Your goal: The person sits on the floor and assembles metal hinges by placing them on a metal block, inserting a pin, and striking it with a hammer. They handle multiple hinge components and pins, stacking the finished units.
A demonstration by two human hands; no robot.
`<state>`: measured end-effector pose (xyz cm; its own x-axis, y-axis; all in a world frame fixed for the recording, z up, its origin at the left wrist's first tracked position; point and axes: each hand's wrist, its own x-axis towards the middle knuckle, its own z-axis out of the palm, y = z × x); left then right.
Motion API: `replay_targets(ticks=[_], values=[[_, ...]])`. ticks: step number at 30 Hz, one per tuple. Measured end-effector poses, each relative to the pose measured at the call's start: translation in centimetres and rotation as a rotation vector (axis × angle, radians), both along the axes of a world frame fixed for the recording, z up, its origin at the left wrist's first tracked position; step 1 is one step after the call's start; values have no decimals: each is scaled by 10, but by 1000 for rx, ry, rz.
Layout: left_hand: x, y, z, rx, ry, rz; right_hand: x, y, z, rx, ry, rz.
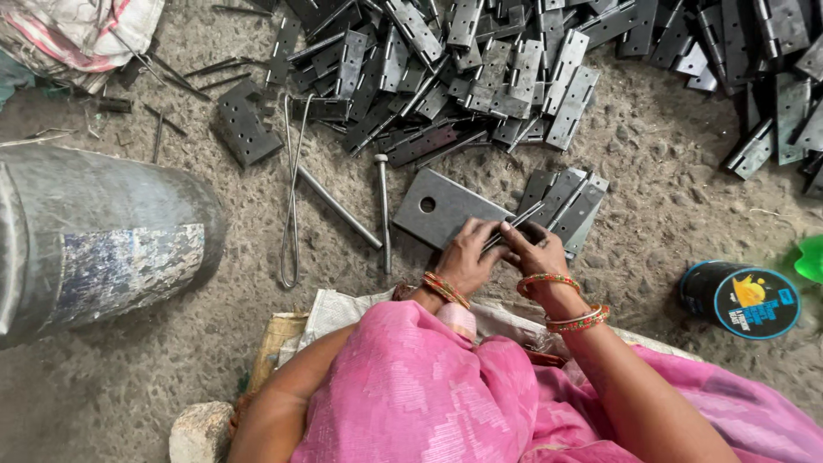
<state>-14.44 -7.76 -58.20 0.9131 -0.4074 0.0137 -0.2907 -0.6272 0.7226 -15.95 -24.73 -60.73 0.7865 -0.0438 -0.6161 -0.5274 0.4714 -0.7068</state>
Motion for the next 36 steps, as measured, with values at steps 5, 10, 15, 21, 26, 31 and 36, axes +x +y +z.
replay_targets(ticks=[5, 10, 15, 21, 26, 31, 36], values=[[11, 9, 12, -387, 412, 120, 11, -6, 12, 96, -51, -96], [12, 12, 25, -447, 563, 122, 10, -3, 20, 89, -91, -97], [10, 10, 34, -427, 496, 119, 6, -4, 16, 69, -116, -86], [4, 6, 34, -252, 277, 139, 4, 2, 2, 54, -101, -127], [-5, 2, 23, -179, 51, 144, 2, 4, -1, 61, -99, -86], [-5, 5, 9, 64, -103, 31, -1, 8, -6, 67, -111, -59], [8, 30, -2, -170, 146, 46, 2, 7, -1, -318, -84, -33]])
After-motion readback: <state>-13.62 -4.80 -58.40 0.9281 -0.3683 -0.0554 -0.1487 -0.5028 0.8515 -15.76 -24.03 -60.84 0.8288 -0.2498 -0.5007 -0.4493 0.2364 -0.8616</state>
